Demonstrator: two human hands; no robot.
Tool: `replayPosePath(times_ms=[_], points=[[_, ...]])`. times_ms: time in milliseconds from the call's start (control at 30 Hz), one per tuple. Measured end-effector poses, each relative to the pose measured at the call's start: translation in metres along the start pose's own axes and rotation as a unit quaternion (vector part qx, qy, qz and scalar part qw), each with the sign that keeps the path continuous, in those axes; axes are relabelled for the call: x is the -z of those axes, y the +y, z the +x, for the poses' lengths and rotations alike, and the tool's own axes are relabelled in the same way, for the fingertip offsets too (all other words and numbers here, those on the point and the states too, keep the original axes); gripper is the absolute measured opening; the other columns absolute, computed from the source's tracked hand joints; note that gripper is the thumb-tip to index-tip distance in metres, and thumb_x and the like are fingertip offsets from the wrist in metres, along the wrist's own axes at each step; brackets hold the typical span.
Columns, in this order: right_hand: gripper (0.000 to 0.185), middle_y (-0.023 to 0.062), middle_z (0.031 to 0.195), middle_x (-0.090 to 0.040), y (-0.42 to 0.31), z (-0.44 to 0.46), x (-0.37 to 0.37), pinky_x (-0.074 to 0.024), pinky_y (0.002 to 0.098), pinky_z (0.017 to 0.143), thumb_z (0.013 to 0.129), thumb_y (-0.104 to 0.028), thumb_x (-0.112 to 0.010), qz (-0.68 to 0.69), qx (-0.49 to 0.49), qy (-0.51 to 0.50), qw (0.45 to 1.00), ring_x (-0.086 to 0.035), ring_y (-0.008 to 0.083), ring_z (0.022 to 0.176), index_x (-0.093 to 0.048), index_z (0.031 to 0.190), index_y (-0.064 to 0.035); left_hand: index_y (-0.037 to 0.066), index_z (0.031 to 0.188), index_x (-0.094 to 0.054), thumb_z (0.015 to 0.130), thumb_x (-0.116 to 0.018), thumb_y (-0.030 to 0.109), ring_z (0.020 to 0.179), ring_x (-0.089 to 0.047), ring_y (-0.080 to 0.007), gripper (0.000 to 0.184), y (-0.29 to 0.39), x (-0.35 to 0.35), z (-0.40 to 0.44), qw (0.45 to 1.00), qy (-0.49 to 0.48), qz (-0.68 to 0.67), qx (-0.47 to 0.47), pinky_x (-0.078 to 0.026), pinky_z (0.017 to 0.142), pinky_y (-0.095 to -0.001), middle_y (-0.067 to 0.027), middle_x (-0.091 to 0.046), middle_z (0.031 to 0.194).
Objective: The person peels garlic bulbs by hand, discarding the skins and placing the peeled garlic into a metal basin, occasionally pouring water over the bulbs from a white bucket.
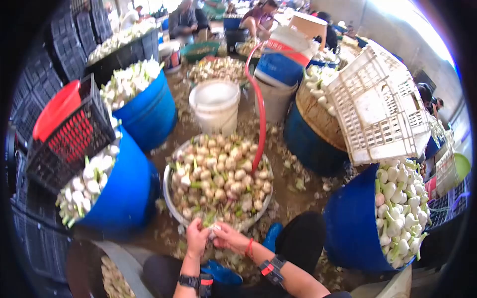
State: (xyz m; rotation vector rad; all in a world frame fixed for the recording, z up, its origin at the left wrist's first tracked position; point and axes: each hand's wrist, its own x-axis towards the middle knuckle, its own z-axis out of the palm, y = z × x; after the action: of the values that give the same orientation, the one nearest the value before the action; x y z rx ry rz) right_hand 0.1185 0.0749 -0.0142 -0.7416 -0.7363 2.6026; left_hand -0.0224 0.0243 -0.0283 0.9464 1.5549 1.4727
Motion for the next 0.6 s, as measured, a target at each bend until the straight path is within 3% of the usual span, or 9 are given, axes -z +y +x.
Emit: replayPosePath(times_ms=[33,67,167,300,367,400,467,533,600], points=[[0.029,0.0,0.089,-0.057,-0.004,-0.003,-0.005,-0.0475,0.0202,0.061,0.086,-0.017,-0.056,-0.114,0.019,0.105,0.988,-0.054,0.0073,0.071,-0.049,0.111,-0.006,0.005,0.083,-0.05,0.07,-0.048,-0.007,0.059,-0.053,-0.0077,0.017,0.016,-0.009,-0.008,0.99,-0.025,-0.103,0.091,-0.042,0.049,-0.0197,-0.0012,-0.056,0.074],[0.032,0.0,0.088,-0.057,-0.01,-0.006,-0.001,-0.0475,0.0199,0.061,0.082,-0.013,-0.06,-0.136,0.02,0.096,0.986,-0.055,0.0064,0.071,-0.05,0.111,-0.0041,0.007,0.081,-0.049,0.071,-0.049,-0.005,0.048,-0.046,-0.0036,0.016,0.039,-0.012,-0.014,0.945,-0.04,-0.268,0.182,-0.035,0.039,-0.0165,0.0015,-0.053,0.07],[0.036,0.0015,0.091,-0.058,-0.023,-0.014,-0.01,-0.0479,0.0208,0.065,0.08,-0.009,-0.063,-0.092,0.027,0.063,0.993,-0.056,0.0082,0.077,-0.049,0.112,-0.0025,0.011,0.074,-0.044,0.073,-0.053,-0.001,0.041,-0.037,-0.0011,0.015,0.028,-0.007,-0.014,0.83,-0.04,-0.51,0.221,-0.028,0.034,-0.0153,0.0056,-0.045,0.063],[0.036,0.0032,0.093,-0.058,-0.025,-0.01,-0.012,-0.0487,0.0224,0.066,0.077,-0.006,-0.066,-0.104,0.085,0.05,0.99,-0.058,0.0111,0.079,-0.048,0.108,-0.0068,0.009,0.081,-0.05,0.074,-0.056,0.003,0.051,-0.047,-0.0053,0.011,-0.004,-0.005,-0.003,0.895,0.055,-0.38,0.228,-0.036,0.042,-0.0162,0.0,-0.052,0.073],[0.036,0.0064,0.096,-0.057,-0.029,-0.01,-0.006,-0.0483,0.0235,0.067,0.075,-0.006,-0.068,-0.182,0.097,0.099,0.974,-0.057,0.011,0.081,-0.048,0.105,-0.0044,0.003,0.1,-0.054,0.074,-0.057,0.002,0.067,-0.054,-0.0126,0.027,-0.004,-0.008,-0.009,0.999,0.019,0.043,0.004,-0.046,0.056,-0.021,-0.003,-0.055,0.087],[0.036,0.0064,0.096,-0.057,-0.028,-0.008,-0.001,-0.0483,0.0235,0.067,0.075,-0.006,-0.068,-0.182,0.094,0.099,0.974,-0.057,0.011,0.081,-0.048,0.105,-0.0044,0.001,0.109,-0.055,0.073,-0.062,0.004,0.076,-0.055,-0.0162,0.037,0.017,-0.011,-0.015,0.992,0.007,-0.107,0.064,-0.047,0.065,-0.0251,-0.0043,-0.054,0.096],[0.039,0.0063,0.094,-0.057,-0.024,-0.004,0.007,-0.0482,0.0236,0.068,0.073,-0.005,-0.07,-0.415,0.151,0.141,0.886,-0.057,0.0109,0.082,-0.047,0.104,-0.0024,0.0,0.101,-0.058,0.072,-0.064,0.005,0.074,-0.055,-0.0151,0.03,0.023,-0.017,-0.017,1.0,0.01,-0.027,0.011,-0.047,0.064,-0.0246,-0.0037,-0.055,0.092],[0.039,0.0055,0.094,-0.057,-0.021,-0.004,0.007,-0.0482,0.0235,0.069,0.072,-0.004,-0.071,-0.352,0.134,0.119,0.919,-0.057,0.0108,0.082,-0.048,0.104,-0.0015,-0.001,0.083,-0.064,0.072,-0.069,0.007,0.068,-0.055,-0.0108,0.015,0.031,-0.012,-0.017,0.997,0.023,0.077,-0.012,-0.045,0.06,-0.0223,-0.0019,-0.056,0.082],[0.04,0.0041,0.093,-0.057,-0.022,-0.003,0.012,-0.0483,0.0236,0.07,0.07,-0.004,-0.071,-0.258,0.11,0.075,0.957,-0.057,0.0098,0.081,-0.05,0.103,-0.0002,-0.002,0.083,-0.064,0.074,-0.067,0.006,0.066,-0.054,-0.0097,0.013,0.028,-0.005,-0.014,0.999,-0.007,-0.02,0.031,-0.045,0.059,-0.0215,-0.0016,-0.057,0.079]])
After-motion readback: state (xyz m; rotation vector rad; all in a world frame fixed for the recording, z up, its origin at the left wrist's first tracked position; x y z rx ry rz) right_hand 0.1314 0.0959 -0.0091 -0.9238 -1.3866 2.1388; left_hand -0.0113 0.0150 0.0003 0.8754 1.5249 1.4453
